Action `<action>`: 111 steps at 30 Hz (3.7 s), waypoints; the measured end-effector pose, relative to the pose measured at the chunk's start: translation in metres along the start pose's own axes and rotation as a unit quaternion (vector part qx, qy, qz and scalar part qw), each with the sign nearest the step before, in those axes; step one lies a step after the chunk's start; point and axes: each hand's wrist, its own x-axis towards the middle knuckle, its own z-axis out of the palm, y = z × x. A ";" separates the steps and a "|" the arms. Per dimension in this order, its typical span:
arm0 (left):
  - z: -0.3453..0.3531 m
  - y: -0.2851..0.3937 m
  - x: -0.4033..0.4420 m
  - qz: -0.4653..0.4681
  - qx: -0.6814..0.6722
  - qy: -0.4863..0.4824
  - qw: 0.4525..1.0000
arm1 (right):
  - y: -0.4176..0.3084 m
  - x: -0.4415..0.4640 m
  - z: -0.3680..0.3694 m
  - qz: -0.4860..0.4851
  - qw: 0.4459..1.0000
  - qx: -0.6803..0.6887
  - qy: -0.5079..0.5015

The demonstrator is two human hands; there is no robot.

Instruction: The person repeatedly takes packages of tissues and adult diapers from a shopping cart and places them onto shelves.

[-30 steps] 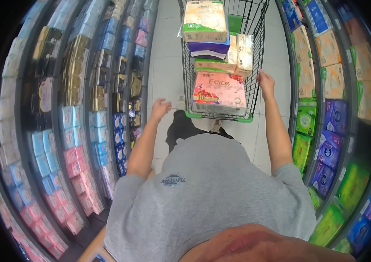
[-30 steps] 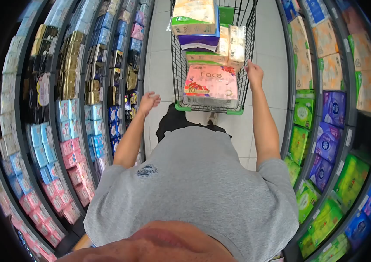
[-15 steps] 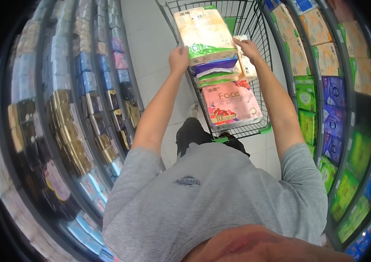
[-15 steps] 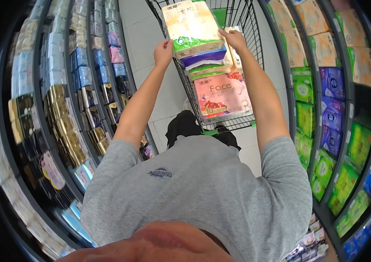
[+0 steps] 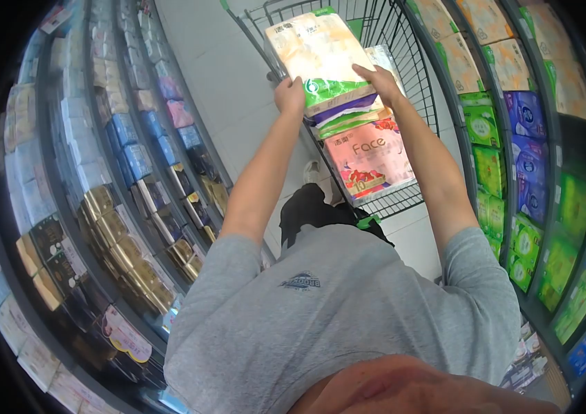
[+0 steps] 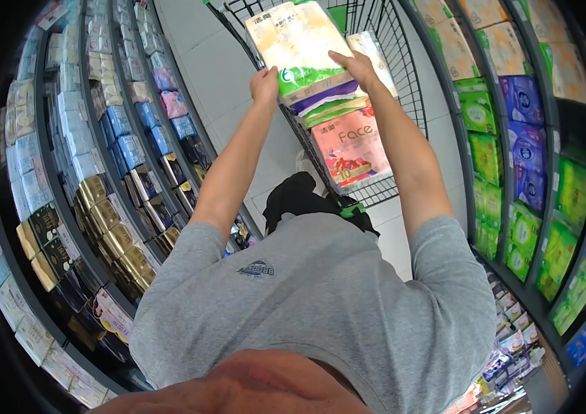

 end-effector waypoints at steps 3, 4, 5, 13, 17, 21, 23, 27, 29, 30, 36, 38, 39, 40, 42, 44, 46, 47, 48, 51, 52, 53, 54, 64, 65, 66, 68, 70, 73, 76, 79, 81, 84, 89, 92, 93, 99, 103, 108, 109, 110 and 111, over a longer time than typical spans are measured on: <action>0.004 -0.016 -0.020 0.041 -0.003 0.034 0.999 | 0.006 -0.027 -0.010 0.004 1.000 0.022 0.005; 0.007 -0.023 -0.030 0.073 -0.005 0.081 0.994 | 0.009 -0.038 -0.013 0.008 0.998 0.060 0.004; 0.006 -0.031 -0.039 0.076 -0.006 0.076 0.994 | 0.011 -0.048 -0.017 0.010 0.995 0.099 0.001; -0.020 0.010 -0.163 -0.046 -0.309 -0.090 0.946 | 0.039 -0.162 -0.038 -0.009 0.987 0.151 0.056; -0.007 0.022 -0.187 -0.026 -0.349 -0.140 0.926 | 0.052 -0.228 -0.059 -0.009 0.966 0.226 0.122; 0.028 0.039 -0.221 -0.049 -0.365 -0.336 0.867 | 0.089 -0.281 -0.100 -0.071 0.943 0.270 0.180; 0.050 0.059 -0.263 -0.042 -0.268 -0.323 0.907 | 0.099 -0.315 -0.124 -0.123 0.932 0.247 0.235; 0.107 0.028 -0.323 -0.090 -0.187 -0.520 0.828 | 0.144 -0.398 -0.188 -0.125 0.922 0.195 0.311; 0.135 0.004 -0.367 -0.096 -0.161 -0.533 0.825 | 0.181 -0.441 -0.221 -0.103 0.923 0.162 0.334; 0.149 -0.004 -0.400 -0.095 -0.163 -0.549 0.814 | 0.210 -0.459 -0.239 -0.094 0.919 0.150 0.351; 0.227 -0.099 -0.509 -0.217 -0.015 -0.566 0.795 | 0.322 -0.597 -0.313 0.001 0.911 0.140 0.388; 0.251 -0.105 -0.548 -0.228 0.002 -0.574 0.786 | 0.360 -0.631 -0.331 0.053 0.920 0.232 0.311; 0.265 -0.099 -0.565 -0.221 0.009 -0.585 0.780 | 0.371 -0.644 -0.337 0.046 0.915 0.237 0.322; 0.274 -0.094 -0.581 -0.232 0.023 -0.602 0.763 | 0.382 -0.657 -0.343 0.052 0.876 0.370 0.305; 0.285 -0.081 -0.592 -0.243 0.038 -0.640 0.728 | 0.391 -0.662 -0.339 0.060 0.816 0.501 0.282; 0.302 -0.063 -0.618 -0.186 0.062 -0.661 0.725 | 0.400 -0.647 -0.345 -0.046 0.796 0.534 0.282; 0.321 -0.044 -0.632 -0.088 0.117 -0.676 0.722 | 0.395 -0.635 -0.358 -0.160 0.763 0.575 0.248; 0.333 -0.036 -0.636 -0.081 0.125 -0.678 0.720 | 0.391 -0.630 -0.371 -0.168 0.757 0.580 0.249; 0.343 -0.032 -0.636 0.020 0.131 -0.700 0.702 | 0.383 -0.625 -0.382 -0.150 0.766 0.564 0.270; 0.380 -0.011 -0.636 0.112 0.126 -0.718 0.675 | 0.358 -0.619 -0.420 -0.161 0.761 0.533 0.333; 0.387 0.011 -0.645 0.185 0.135 -0.718 0.658 | 0.347 -0.620 -0.437 -0.192 0.747 0.518 0.371; 0.399 0.027 -0.646 0.255 0.145 -0.712 0.638 | 0.336 -0.621 -0.455 -0.190 0.751 0.515 0.367; 0.420 0.032 -0.637 0.225 0.160 -0.731 0.624 | 0.325 -0.624 -0.473 -0.211 0.756 0.481 0.391; 0.563 0.209 -0.660 0.369 -0.019 -0.739 0.563 | 0.138 -0.621 -0.650 -0.431 0.728 0.130 0.517; 0.576 0.239 -0.658 0.370 -0.020 -0.738 0.563 | 0.111 -0.615 -0.670 -0.433 0.728 0.129 0.516; 0.587 0.265 -0.656 0.399 -0.041 -0.725 0.561 | 0.088 -0.610 -0.687 -0.442 0.726 0.094 0.518; 0.608 0.312 -0.651 0.428 -0.056 -0.711 0.556 | 0.046 -0.602 -0.721 -0.456 0.721 0.020 0.521; 0.630 0.357 -0.643 0.494 -0.053 -0.669 0.552 | 0.007 -0.595 -0.752 -0.462 0.710 -0.047 0.529; 0.656 0.416 -0.638 0.574 -0.109 -0.639 0.500 | -0.048 -0.590 -0.792 -0.422 0.715 -0.142 0.539; 0.693 0.472 -0.626 0.601 -0.063 -0.634 0.484 | -0.095 -0.587 -0.835 -0.293 0.719 -0.265 0.571; 0.710 0.512 -0.643 0.654 -0.069 -0.585 0.475 | -0.142 -0.571 -0.859 -0.482 0.709 -0.211 0.469; 0.730 0.522 -0.649 0.646 -0.113 -0.592 0.468 | -0.151 -0.560 -0.893 -0.481 0.694 -0.219 0.488; 0.772 0.528 -0.644 0.681 -0.085 -0.548 0.478 | -0.150 -0.538 -0.929 -0.531 0.677 -0.187 0.475; 0.820 0.522 -0.631 0.714 -0.069 -0.519 0.466 | -0.138 -0.514 -0.962 -0.495 0.678 -0.239 0.488; 0.836 0.527 -0.619 0.709 -0.061 -0.522 0.470 | -0.135 -0.499 -0.968 -0.474 0.675 -0.221 0.520; 0.840 0.528 -0.615 0.711 -0.058 -0.522 0.468 | -0.132 -0.493 -0.969 -0.475 0.674 -0.218 0.522; 0.868 0.527 -0.593 0.759 -0.003 -0.475 0.445 | -0.126 -0.480 -0.980 -0.492 0.676 -0.238 0.494; 0.869 0.525 -0.596 0.740 0.049 -0.476 0.472 | -0.116 -0.467 -1.004 -0.365 0.677 -0.332 0.546; 0.892 0.532 -0.594 0.706 0.076 -0.513 0.483 | -0.104 -0.456 -1.033 -0.364 0.681 -0.307 0.556; 0.896 0.532 -0.594 0.684 0.093 -0.525 0.497 | -0.103 -0.454 -1.040 -0.369 0.677 -0.308 0.558; 0.900 0.534 -0.596 0.686 0.123 -0.525 0.488 | -0.099 -0.448 -1.049 -0.381 0.683 -0.289 0.552; 0.900 0.536 -0.599 0.689 0.122 -0.525 0.485 | -0.100 -0.449 -1.048 -0.391 0.690 -0.269 0.546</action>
